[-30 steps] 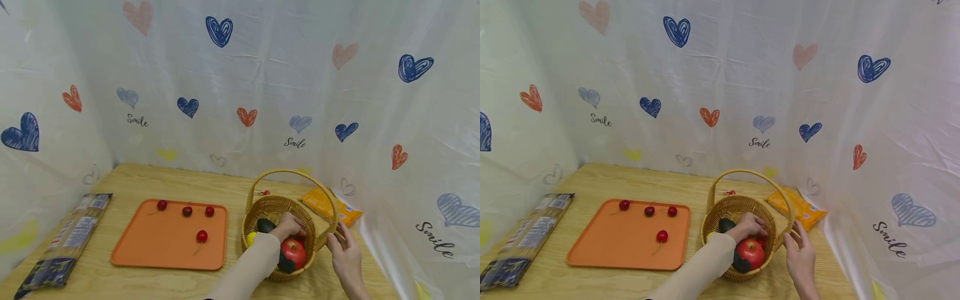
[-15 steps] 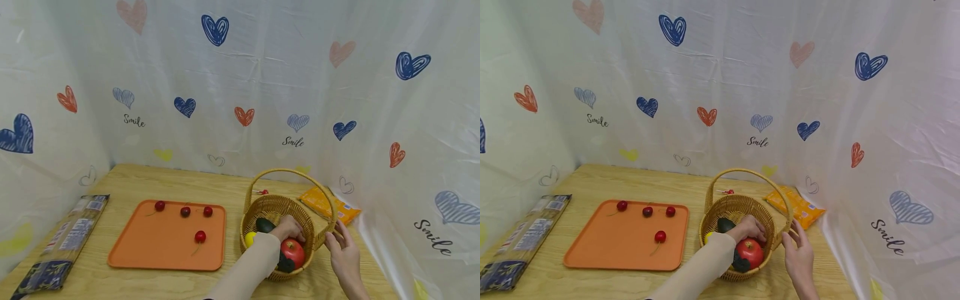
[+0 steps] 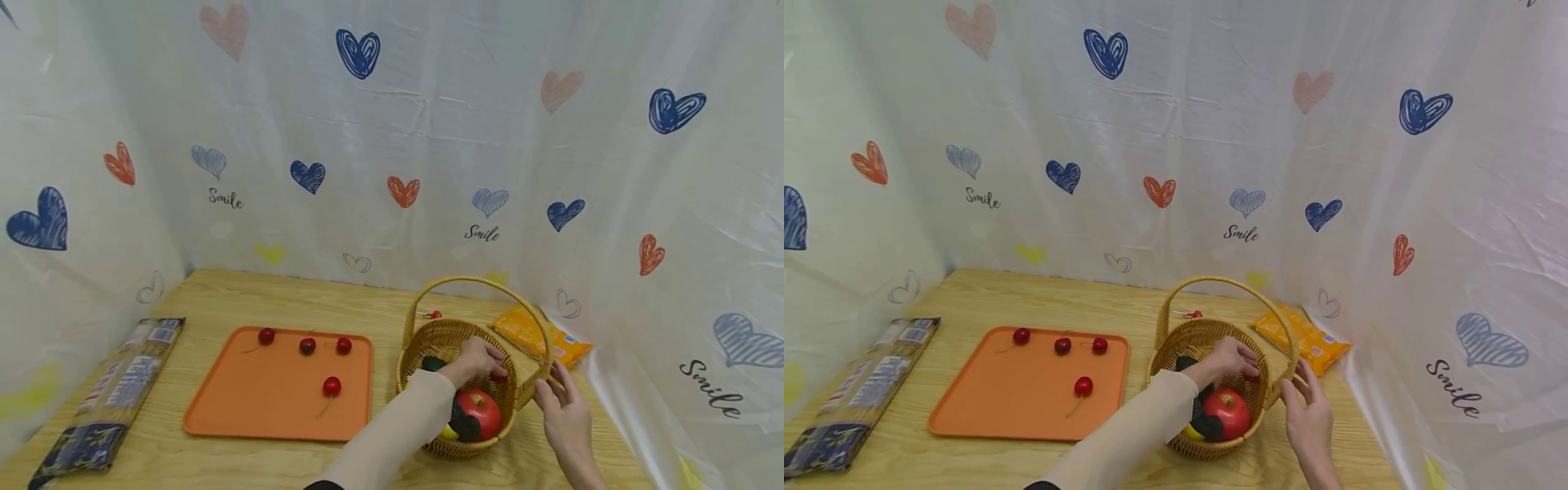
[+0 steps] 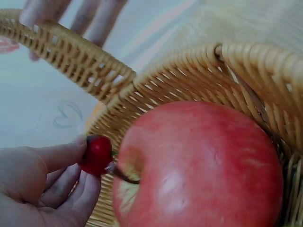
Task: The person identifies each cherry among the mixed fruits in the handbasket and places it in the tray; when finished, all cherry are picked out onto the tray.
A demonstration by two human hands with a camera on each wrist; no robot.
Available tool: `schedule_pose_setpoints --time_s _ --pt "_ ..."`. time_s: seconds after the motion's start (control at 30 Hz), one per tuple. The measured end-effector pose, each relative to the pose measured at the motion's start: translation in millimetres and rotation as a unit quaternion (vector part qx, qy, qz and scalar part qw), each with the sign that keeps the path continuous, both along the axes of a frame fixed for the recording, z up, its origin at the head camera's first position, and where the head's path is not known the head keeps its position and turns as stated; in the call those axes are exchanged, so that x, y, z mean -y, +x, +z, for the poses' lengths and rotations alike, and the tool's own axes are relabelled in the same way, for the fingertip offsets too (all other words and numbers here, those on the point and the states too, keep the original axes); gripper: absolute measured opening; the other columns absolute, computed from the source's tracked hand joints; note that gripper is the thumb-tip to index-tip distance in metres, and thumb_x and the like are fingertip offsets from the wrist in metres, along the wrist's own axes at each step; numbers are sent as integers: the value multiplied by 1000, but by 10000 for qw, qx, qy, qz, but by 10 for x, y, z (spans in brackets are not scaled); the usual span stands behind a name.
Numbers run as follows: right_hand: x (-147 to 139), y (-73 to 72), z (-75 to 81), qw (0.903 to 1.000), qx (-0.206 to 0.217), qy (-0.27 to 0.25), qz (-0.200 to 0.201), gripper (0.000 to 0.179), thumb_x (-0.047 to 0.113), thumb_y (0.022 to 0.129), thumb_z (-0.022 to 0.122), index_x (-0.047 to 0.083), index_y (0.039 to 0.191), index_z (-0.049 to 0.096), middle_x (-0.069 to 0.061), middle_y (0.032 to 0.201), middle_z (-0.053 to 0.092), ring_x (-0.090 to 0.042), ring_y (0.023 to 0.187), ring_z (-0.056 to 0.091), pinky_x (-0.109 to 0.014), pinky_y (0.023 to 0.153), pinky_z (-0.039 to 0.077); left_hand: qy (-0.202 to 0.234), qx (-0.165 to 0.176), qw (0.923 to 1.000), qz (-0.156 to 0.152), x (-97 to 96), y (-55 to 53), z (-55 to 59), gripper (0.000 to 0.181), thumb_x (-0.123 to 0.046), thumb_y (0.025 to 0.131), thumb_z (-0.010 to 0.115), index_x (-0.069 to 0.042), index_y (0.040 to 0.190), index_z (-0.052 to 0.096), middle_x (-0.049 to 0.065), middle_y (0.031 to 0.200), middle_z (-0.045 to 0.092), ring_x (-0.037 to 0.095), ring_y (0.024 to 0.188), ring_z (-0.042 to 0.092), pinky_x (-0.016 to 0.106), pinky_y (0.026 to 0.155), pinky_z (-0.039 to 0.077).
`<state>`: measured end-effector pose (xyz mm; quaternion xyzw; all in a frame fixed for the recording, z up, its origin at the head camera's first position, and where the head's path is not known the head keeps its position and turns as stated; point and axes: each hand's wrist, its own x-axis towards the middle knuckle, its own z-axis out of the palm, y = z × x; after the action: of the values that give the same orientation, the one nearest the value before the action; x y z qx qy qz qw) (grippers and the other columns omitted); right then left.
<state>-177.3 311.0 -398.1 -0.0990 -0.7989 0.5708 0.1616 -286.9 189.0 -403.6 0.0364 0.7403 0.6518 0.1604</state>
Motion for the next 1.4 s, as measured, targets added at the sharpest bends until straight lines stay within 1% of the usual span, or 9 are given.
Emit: schedule_pose_setpoints --time_s 0.13,0.2,0.3,0.47,0.7,0.97,1.07,1.2,1.4 --pt "-4 -6 -11 10000 56 -17 11 62 24 99 49 11 152 19 -15 144 29 0 113 40 -10 80 45 346 50 9993 -113 104 28 77 15 8 76 73 4 91 75 11 85 71 18 92 64 34 78 54" --pt "-4 -6 -14 10000 63 -27 5 62 24 99 49 11 152 19 -16 144 29 3 111 40 -10 80 45 172 -187 9992 -307 174 37 103 17 7 76 74 2 92 75 9 84 71 15 82 65 31 75 54" --pt "4 -4 -16 9999 36 -146 -22 61 21 99 49 11 152 20 -15 143 29 6 106 40 -9 80 45 -88 -591 9963 -612 289 53 120 20 3 75 76 -1 95 75 5 82 71 11 78 64 28 74 53" --pt "23 4 -12 9995 18 -317 -54 61 21 99 49 12 152 20 -15 143 27 8 102 42 -11 80 46 -205 -908 9916 -893 484 81 117 25 -4 77 78 -6 101 74 -2 85 71 9 80 63 28 75 52" --pt "20 15 -14 9995 37 -306 -14 63 24 99 49 13 153 17 -16 144 24 5 108 40 -11 81 45 92 -896 9897 -1113 779 184 138 24 -6 78 77 -9 101 74 -4 88 71 10 86 63 33 86 50" --pt "24 13 1 9997 -10 -230 -79 63 23 99 50 11 152 19 -12 141 27 16 98 42 -10 78 46 377 -872 9850 -1440 1079 347 164 24 -6 79 76 -10 102 73 -2 93 71 9 87 64 30 85 50" --pt "26 5 -3 9996 5 -269 -72 62 22 99 50 12 152 20 -9 139 28 15 99 42 -11 79 46 462 -884 9843 -1454 1206 386 133 25 -5 79 76 -10 104 73 -1 95 71 10 88 65 29 82 52" --pt "28 9 -8 9994 77 -329 -65 63 22 99 50 13 152 18 -10 140 27 12 101 42 -11 80 46 618 -883 9842 -1404 1422 425 46 29 -4 81 74 -4 109 70 4 99 70 13 91 65 29 78 53" --pt "17 13 -8 9992 74 -394 -92 64 23 98 51 12 152 18 -12 142 25 13 100 42 -11 80 46 846 -820 9861 -1173 1809 410 -74 33 -5 83 72 1 116 66 12 108 67 18 98 63 32 84 51"
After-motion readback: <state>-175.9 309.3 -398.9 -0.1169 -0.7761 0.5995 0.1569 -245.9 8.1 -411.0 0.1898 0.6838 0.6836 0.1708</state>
